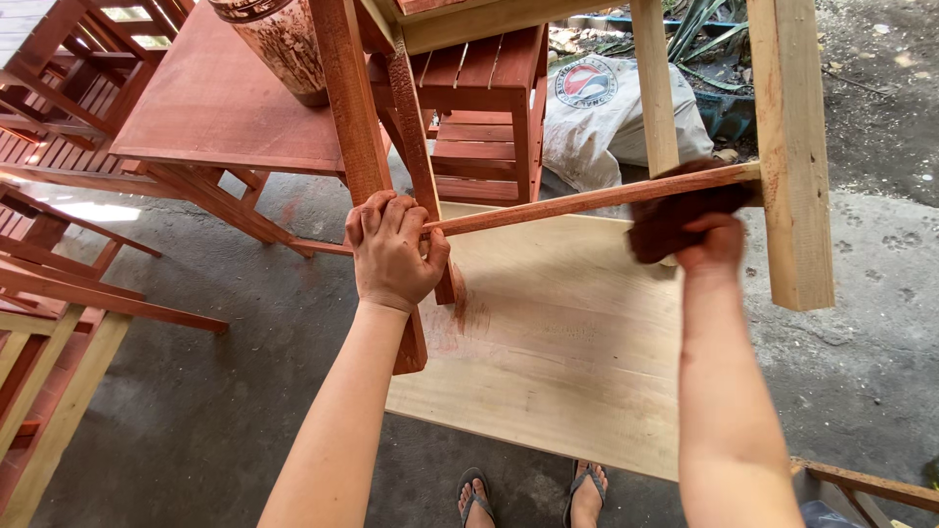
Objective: The person applies a reddish-brown stain to wooden chair and stool frames using a cloth, wiping the legs, stretchers, and rails of an upside-down chair resting on a board. They work the cloth along each bar and around joints, coating the raw wood surfaces of the frame.
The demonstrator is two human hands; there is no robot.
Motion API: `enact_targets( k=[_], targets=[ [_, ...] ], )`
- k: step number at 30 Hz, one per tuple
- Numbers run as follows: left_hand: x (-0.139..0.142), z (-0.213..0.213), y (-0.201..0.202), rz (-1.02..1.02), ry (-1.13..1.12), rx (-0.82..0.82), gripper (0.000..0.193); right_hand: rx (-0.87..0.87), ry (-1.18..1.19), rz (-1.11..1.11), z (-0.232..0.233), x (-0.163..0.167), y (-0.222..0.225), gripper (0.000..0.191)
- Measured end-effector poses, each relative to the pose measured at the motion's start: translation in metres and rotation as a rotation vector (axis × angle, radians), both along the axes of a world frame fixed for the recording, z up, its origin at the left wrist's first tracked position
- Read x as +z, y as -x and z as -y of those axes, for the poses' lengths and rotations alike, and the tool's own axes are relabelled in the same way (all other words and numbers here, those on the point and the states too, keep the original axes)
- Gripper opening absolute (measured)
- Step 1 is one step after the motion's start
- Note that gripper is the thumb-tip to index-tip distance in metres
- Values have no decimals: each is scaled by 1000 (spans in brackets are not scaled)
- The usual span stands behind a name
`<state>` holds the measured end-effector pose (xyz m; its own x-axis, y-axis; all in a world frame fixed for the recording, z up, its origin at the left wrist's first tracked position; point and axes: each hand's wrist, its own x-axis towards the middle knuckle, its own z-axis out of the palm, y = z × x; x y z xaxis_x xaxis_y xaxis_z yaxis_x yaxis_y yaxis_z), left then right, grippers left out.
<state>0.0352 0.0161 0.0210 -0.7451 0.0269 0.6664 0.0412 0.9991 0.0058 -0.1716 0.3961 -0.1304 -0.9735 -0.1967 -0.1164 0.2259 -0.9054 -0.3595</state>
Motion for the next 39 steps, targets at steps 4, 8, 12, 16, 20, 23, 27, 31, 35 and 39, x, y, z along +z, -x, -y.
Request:
enact_targets(
  k=[4,8,12,16,20,23,27,31,35,39],
  targets=[
    [1,1,1,-2,-7,-2,25,-32,64,22,-12,-1,5,78],
    [3,-1,1,6,-14,9,25,-150,-49,-43,17,10,-31,74],
    [3,-3,0,9,15,9,25,-371,-404,-134,38,26,-43,83],
    [4,-5,1,-3,9,16,24,-276,-683,60,21,50,-10,55],
    [5,-4,3,-25,20,26,24,-260,-810,80,20,47,-4,65],
    [5,-4,3,0,0,27,25,-358,-883,-9,47,24,-23,87],
    [5,-4,1,-25,8,2,22,-603,-1202,-63,58,16,-28,106],
    [6,-5,1,-26,28,11,22,-498,-1870,-89,48,36,-47,91],
    [6,-4,0,-10,22,13,23,-184,-2091,62,39,70,-80,88],
    [6,-4,1,-17,15,5,22,-107,-2070,100,28,112,-54,89]
  ],
)
